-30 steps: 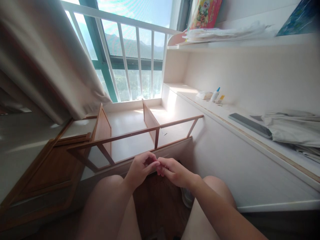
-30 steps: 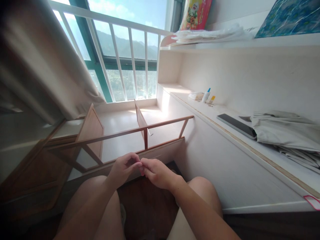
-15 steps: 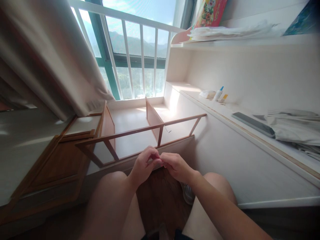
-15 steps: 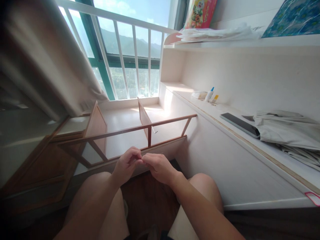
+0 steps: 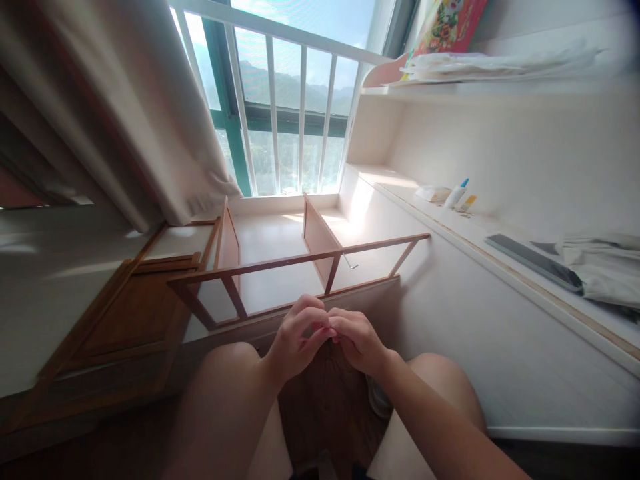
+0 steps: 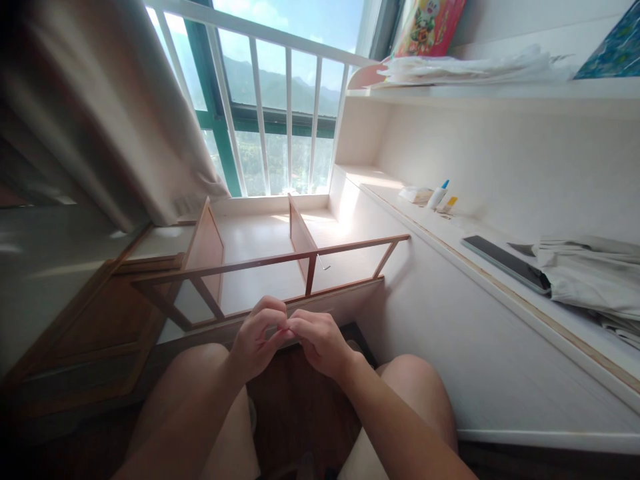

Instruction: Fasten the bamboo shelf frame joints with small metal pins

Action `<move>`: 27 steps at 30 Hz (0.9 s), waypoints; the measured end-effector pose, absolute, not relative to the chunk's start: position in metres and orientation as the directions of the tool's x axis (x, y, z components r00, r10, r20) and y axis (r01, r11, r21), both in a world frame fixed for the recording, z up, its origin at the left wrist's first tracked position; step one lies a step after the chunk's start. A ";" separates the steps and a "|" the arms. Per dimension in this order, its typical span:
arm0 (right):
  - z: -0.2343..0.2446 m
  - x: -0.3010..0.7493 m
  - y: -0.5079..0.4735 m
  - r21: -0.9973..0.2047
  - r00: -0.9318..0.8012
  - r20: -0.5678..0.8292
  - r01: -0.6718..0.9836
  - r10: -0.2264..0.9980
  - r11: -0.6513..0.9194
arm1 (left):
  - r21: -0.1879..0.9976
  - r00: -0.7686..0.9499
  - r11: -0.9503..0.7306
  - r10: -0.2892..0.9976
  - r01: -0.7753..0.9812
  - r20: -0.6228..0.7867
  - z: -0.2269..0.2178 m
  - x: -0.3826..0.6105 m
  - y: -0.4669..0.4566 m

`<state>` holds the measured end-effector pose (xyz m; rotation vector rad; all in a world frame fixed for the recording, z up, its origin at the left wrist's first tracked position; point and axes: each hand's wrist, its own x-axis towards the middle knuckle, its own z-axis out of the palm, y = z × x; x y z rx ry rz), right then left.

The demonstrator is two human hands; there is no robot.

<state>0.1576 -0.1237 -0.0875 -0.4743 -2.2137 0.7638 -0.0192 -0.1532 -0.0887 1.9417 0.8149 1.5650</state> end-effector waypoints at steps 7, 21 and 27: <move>-0.097 0.151 -0.125 -0.683 -0.628 0.554 0.032 0.546 0.730 | 0.716 0.190 -0.693 0.716 0.081 0.672 -0.087 -0.023 -0.157; -0.098 0.155 -0.126 -0.711 -0.619 0.539 0.028 0.570 0.703 | 0.715 0.199 -0.693 0.716 0.094 0.669 -0.088 -0.021 -0.154; -0.096 0.158 -0.127 -0.701 -0.604 0.559 0.020 0.567 0.713 | 0.722 0.203 -0.686 0.722 0.088 0.661 -0.089 -0.018 -0.153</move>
